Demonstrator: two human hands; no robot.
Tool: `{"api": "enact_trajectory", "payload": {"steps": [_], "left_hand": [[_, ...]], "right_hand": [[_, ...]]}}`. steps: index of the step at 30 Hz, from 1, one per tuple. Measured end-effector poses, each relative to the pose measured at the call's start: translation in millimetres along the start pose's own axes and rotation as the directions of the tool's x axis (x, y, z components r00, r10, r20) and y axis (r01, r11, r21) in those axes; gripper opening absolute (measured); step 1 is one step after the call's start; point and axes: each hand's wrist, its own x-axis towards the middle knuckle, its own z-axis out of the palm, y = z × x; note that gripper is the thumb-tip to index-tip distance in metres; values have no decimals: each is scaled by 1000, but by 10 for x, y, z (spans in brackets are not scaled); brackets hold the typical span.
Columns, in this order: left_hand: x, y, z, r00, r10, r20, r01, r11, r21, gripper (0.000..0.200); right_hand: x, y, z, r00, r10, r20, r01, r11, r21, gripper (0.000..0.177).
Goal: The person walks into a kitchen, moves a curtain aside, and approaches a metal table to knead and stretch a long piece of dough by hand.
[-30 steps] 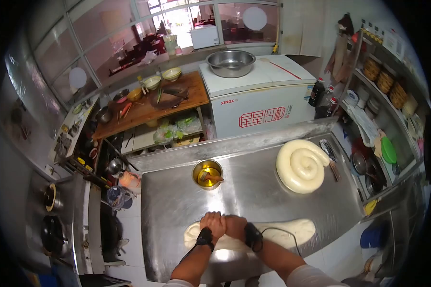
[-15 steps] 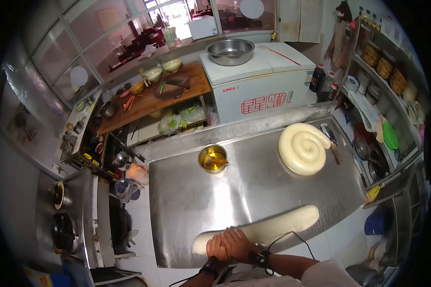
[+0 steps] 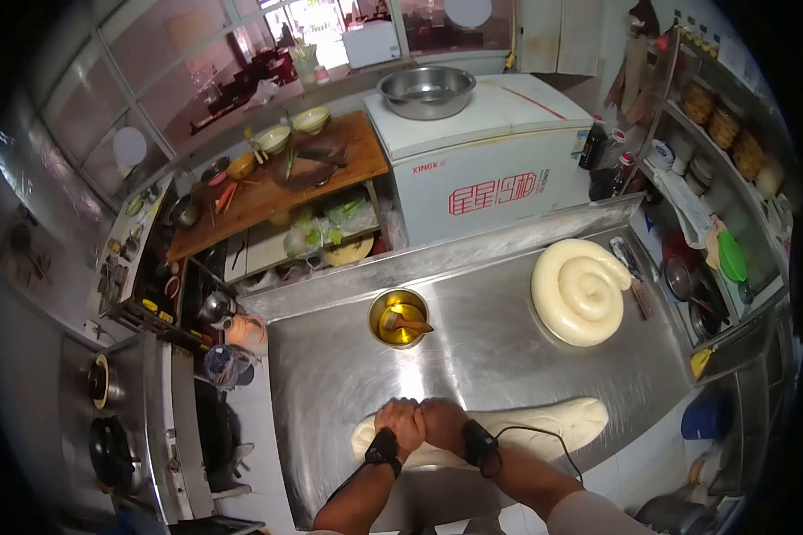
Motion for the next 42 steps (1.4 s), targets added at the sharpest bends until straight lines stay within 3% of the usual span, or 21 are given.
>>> {"api": "enact_trajectory", "payload": {"steps": [3, 5, 6, 7, 9, 10, 11, 13, 15, 18, 22, 25, 31, 34, 35, 38, 40, 41, 42], "left_hand": [[165, 46, 5, 999, -37, -36, 37, 999, 14, 20], [116, 160, -111, 996, -24, -81, 36, 987, 158, 23], [60, 251, -230, 975, -173, 138, 148, 974, 171, 32], [-77, 262, -257, 975, -173, 138, 148, 973, 178, 32], [-428, 233, -308, 993, 13, 121, -48, 955, 294, 40], [-553, 257, -508, 970, 28, 243, -95, 958, 272, 46], [-737, 283, -644, 969, 16, 245, -85, 958, 273, 46], [-1252, 297, -770, 972, 179, 155, -213, 946, 243, 33], [-1662, 338, -641, 988, 150, -45, -151, 988, -15, 31], [-1718, 297, -363, 978, 131, -160, -111, 986, 127, 32], [-903, -62, -387, 975, 206, -84, -208, 978, -12, 34], [-516, -109, -484, 990, 130, 54, -129, 991, -23, 28], [-42, -324, -283, 986, 156, -53, -157, 987, -18, 12], [70, -378, -225, 995, 97, 9, -97, 995, 32, 17], [124, -341, -255, 994, 105, -8, -105, 994, 32, 17], [3, -164, -388, 986, -91, 139, 56, 971, 233, 28], [-222, -86, -505, 978, -70, 198, 25, 975, 223, 30], [-350, -15, -616, 960, -52, 274, -7, 977, 211, 32], [-525, -6, -783, 958, 51, 281, -104, 979, 174, 33]], "right_hand": [[35, -32, -112, 981, 50, -186, -34, 995, 89, 24], [-37, -129, -108, 962, 35, -272, -3, 993, 117, 27], [-105, -177, -96, 955, 51, -294, -22, 995, 101, 28], [-209, -244, -152, 979, 24, -204, -15, 999, 46, 31], [-487, -369, -19, 987, 7, -159, -8, 1000, -1, 42], [-646, -488, 48, 991, 3, -137, -4, 1000, -11, 47], [-904, -744, -98, 981, -81, -176, 63, 993, -101, 58], [-1206, -1022, -77, 948, -191, -256, 130, 962, -240, 64], [-1420, -1214, -34, 885, -307, -351, 154, 903, -402, 62], [-1309, -1117, 162, 884, -314, -347, 119, 868, -482, 51], [-665, -844, 237, 894, -188, -406, 83, 962, -261, 45], [-340, -694, 178, 960, -64, -273, 15, 984, -177, 35], [89, -391, 212, 960, -3, -281, -26, 994, -102, 19], [168, -394, 20, 982, 115, -151, -117, 993, -2, 18], [206, -358, -3, 987, 87, -138, -89, 996, -13, 18], [103, -515, 3, 987, 103, -126, -108, 994, -29, 23], [-127, -649, -52, 985, 116, -127, -125, 990, -65, 29], [-324, -720, -53, 988, 72, -138, -76, 997, -27, 42], [-491, -832, -21, 989, 48, -142, -49, 999, -5, 49]]}}
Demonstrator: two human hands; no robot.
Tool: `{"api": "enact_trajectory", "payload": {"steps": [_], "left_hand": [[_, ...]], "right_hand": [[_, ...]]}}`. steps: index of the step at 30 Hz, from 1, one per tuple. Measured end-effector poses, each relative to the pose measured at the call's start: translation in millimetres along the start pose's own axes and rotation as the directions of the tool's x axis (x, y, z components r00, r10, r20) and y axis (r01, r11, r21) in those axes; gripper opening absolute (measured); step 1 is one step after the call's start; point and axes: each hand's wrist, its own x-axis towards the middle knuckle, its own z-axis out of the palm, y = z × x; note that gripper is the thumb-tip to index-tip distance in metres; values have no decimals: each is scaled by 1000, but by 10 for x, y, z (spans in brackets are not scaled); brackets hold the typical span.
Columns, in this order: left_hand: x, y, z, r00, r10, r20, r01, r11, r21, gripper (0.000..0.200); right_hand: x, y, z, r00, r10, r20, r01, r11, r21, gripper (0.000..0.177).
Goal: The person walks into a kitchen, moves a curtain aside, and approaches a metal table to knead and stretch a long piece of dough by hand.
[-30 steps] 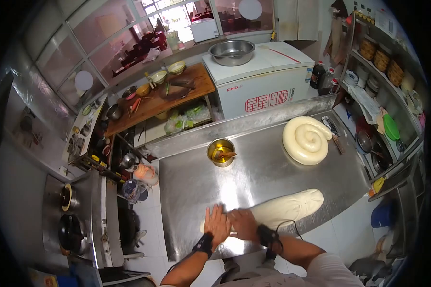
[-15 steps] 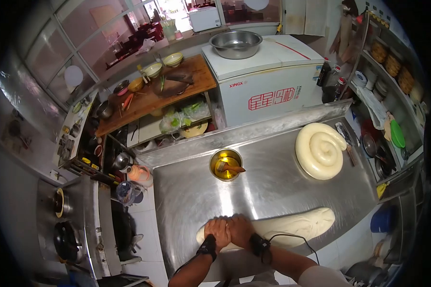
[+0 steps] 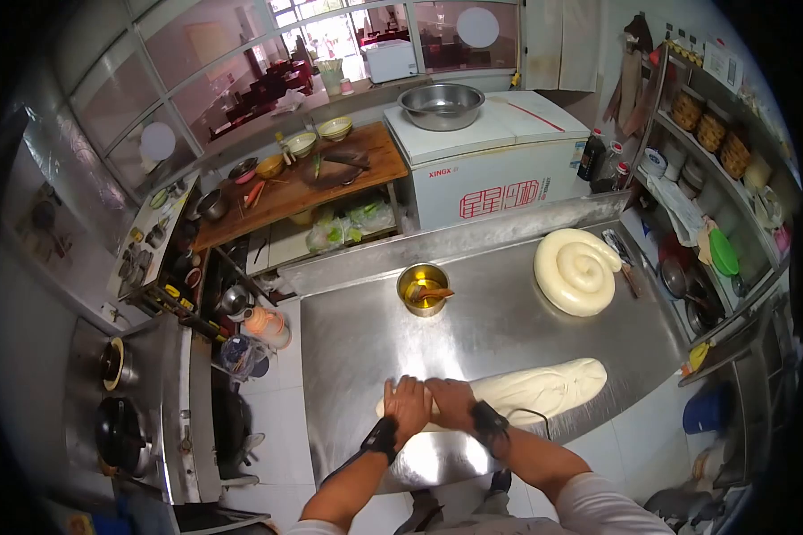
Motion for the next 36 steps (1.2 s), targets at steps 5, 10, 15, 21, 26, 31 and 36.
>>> {"api": "enact_trajectory", "payload": {"steps": [5, 10, 15, 21, 26, 31, 36], "left_hand": [[-981, -93, 118, 953, 246, -174, -267, 958, -109, 44], [-634, -236, 429, 962, 136, -235, -148, 988, -35, 44], [75, -533, 390, 926, 49, -373, -155, 953, -260, 23], [559, -741, 312, 984, 52, -173, -73, 990, -118, 25], [843, -827, 346, 968, -17, -249, -24, 987, -159, 30], [487, -460, 219, 977, 7, -211, -15, 999, -37, 28], [-377, 87, -7, 887, 15, -462, -148, 956, -253, 30]], "right_hand": [[-832, -562, 187, 993, -115, 9, 111, 935, -337, 94], [-337, -455, 424, 989, -56, -137, -11, 895, -446, 59], [357, -231, 346, 989, 43, -144, -83, 954, -287, 40], [783, 54, 331, 976, 164, 141, -125, 960, -251, 34], [1000, 165, 180, 979, 145, 140, -148, 989, 12, 53], [750, 59, 62, 995, 84, 49, -80, 994, -80, 56], [-305, -342, -67, 965, -247, -83, 253, 965, 70, 45]]}}
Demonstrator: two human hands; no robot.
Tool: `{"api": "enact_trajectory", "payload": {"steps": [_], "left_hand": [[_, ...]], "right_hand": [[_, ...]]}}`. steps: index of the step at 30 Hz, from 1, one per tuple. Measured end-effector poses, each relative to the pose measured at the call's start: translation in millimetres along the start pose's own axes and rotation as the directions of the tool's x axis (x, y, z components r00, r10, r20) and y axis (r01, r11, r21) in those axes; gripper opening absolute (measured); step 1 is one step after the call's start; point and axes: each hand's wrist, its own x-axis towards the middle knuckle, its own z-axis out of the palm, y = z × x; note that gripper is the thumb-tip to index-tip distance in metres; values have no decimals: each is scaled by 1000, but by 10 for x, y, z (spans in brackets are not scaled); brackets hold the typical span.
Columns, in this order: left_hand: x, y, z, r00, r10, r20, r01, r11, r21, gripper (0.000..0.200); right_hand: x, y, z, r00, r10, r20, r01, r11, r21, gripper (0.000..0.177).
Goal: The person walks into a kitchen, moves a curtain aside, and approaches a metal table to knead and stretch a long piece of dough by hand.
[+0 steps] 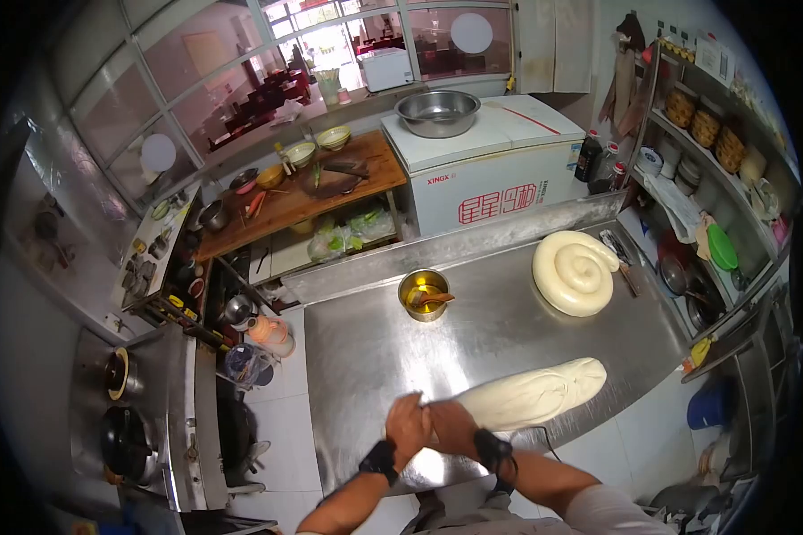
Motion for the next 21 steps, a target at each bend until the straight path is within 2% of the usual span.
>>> {"api": "enact_trajectory", "payload": {"steps": [1, 2, 3, 5, 6, 9, 10, 11, 13, 15, 17, 19, 21], "left_hand": [[-256, 123, 77, 992, -125, 36, 127, 991, -52, 32], [-565, 143, 164, 991, -122, 55, 124, 991, -40, 35], [-802, 142, 266, 990, -118, 74, 121, 992, -33, 38], [-925, 180, 361, 996, -84, 20, 83, 996, 22, 41], [-882, 206, 341, 998, -59, -30, 61, 995, 80, 44], [-410, 72, 252, 991, -130, 29, 128, 990, 68, 35], [-277, -127, 295, 958, -202, 205, 200, 979, 30, 26], [-208, -287, 396, 954, -215, 210, 213, 977, 32, 26], [-40, -488, 505, 977, -166, 136, 167, 986, 8, 20], [161, -565, 519, 991, -121, 52, 120, 992, 26, 18], [294, -584, 512, 986, -163, 31, 159, 982, 98, 17], [395, -641, 528, 986, -156, 61, 148, 982, 119, 18], [517, -680, 557, 952, -271, 140, 250, 957, 147, 19]], "right_hand": [[-233, -89, 72, 997, -37, -62, 35, 999, -33, 48], [-415, -139, 214, 996, 7, -90, -7, 1000, 1, 48], [-494, -138, 316, 991, 137, -2, -135, 980, 145, 46], [-615, -144, 439, 990, 4, -144, -14, 998, -65, 41], [-520, -76, 427, 989, 9, -148, -18, 998, -66, 41], [-189, 100, 388, 998, 30, -48, -31, 999, -25, 41], [-15, 161, 338, 998, 38, -57, -45, 991, -125, 41], [89, 214, 334, 997, 44, -66, -58, 973, -223, 42], [274, 459, 498, 992, 33, -121, -58, 976, -212, 40], [432, 582, 469, 996, 26, -90, -44, 978, -206, 35], [592, 691, 423, 996, 13, -85, -29, 981, -191, 32], [717, 768, 374, 995, 87, 52, -77, 984, -162, 35], [841, 843, 318, 990, 114, 85, -102, 986, -129, 37]]}}
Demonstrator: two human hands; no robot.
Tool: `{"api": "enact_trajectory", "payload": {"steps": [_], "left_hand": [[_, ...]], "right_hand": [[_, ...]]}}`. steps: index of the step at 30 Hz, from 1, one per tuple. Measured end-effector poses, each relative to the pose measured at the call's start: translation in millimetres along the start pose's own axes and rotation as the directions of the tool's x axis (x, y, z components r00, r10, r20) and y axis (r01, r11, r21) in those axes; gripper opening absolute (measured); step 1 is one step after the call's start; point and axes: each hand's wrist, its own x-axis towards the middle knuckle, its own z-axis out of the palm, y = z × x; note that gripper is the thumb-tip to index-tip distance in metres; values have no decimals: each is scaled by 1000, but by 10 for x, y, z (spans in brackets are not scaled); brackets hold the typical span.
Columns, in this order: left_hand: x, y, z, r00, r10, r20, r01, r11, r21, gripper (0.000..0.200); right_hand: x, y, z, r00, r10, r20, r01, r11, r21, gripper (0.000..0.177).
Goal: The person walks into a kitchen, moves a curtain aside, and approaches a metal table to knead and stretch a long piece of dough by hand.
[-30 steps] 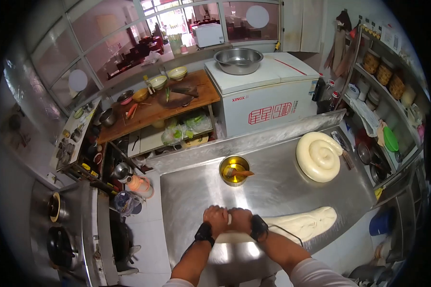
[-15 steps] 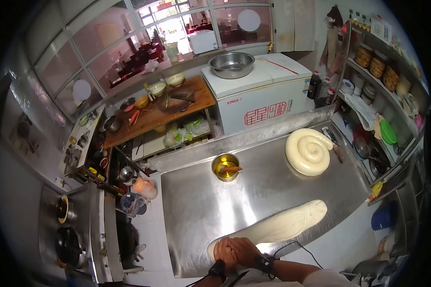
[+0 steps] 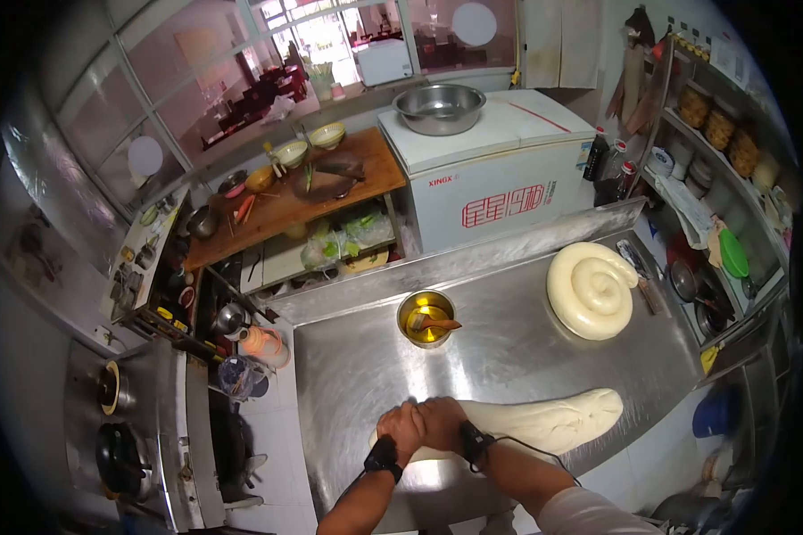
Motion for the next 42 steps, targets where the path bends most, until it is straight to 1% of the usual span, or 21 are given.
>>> {"api": "enact_trajectory", "payload": {"steps": [2, 3, 5, 6, 8, 9, 10, 11, 15, 17, 24, 26, 28, 32, 34, 35, 36, 38, 40, 41, 42], "left_hand": [[148, 137, -133, 972, -162, 172, 144, 983, 111, 30], [113, 104, -119, 978, -106, 179, 90, 991, 95, 33], [-14, 187, -170, 997, 1, 73, -4, 999, 51, 38], [-147, 245, -177, 998, -4, 69, 1, 999, 52, 38], [-383, 489, -322, 999, -30, -16, 30, 999, -44, 37], [-523, 570, -246, 997, -5, -76, 6, 1000, 6, 38], [-768, 693, -78, 988, -127, -85, 136, 985, 111, 33], [-851, 818, -103, 955, 119, -273, -149, 985, -92, 26], [-1496, 959, 173, 965, 140, -222, -154, 987, -45, 24], [-1287, 937, 184, 969, 135, -209, -140, 990, -8, 23], [-372, 679, 225, 977, 132, -165, -119, 989, 86, 20], [-180, 634, 245, 974, 136, -181, -117, 987, 108, 20], [-18, 614, 274, 970, 136, -201, -108, 983, 146, 20], [171, 598, 350, 993, -112, 25, 107, 980, 168, 26], [126, 570, 337, 1000, 27, -1, -26, 973, 229, 27], [80, 607, 264, 999, 33, -14, -29, 974, 226, 27], [-23, 643, 195, 995, 95, -38, -84, 971, 222, 26], [-310, 796, 82, 986, 163, -36, -151, 964, 218, 25], [-495, 1085, -6, 983, 0, 184, 9, 999, -46, 24], [-685, 1159, 218, 979, 161, -122, -178, 974, -141, 20], [-965, 1180, 369, 961, 218, -170, -239, 965, -113, 20]], "right_hand": [[45, 6, -19, 1000, 11, -3, -11, 999, 33, 39], [54, -39, -3, 949, -29, -313, -32, 981, -190, 39], [-56, -107, -120, 799, -159, -580, -112, 908, -403, 39], [-180, -161, -147, 951, -23, -307, -95, 927, -362, 36], [-443, -358, -300, 994, 105, 10, -97, 948, -305, 33], [-609, -416, -435, 998, 26, 51, -12, 964, -267, 29], [-785, -482, -600, 994, -51, 93, 71, 971, -227, 26], [-998, -524, -668, 990, -71, 125, 95, 976, -194, 25], [-1579, -473, -250, 979, -75, 190, 110, 977, -180, 23], [-1535, -286, -47, 948, -262, -183, 235, 959, -159, 25], [-675, 273, -88, 920, -239, -310, 229, 971, -70, 28], [-475, 384, -147, 980, -183, -81, 183, 983, -11, 30], [-342, 432, -252, 970, -180, -165, 180, 983, -16, 24], [-241, 512, -224, 965, -116, -236, 145, 983, 112, 29], [-217, 411, -244, 810, -175, -560, -104, 896, -431, 34], [-274, 359, -366, 805, -186, -564, -103, 892, -441, 34], [-392, 286, -453, 970, 39, -240, -137, 904, -405, 34], [-747, 18, -728, 953, 270, 135, -204, 906, -371, 33], [-1072, -179, -1149, 987, 87, 138, -62, 983, -175, 25], [-1247, -152, -1002, 992, 88, 95, -82, 994, -65, 22], [-1437, -147, -799, 994, 95, 54, -97, 994, 48, 20]]}}
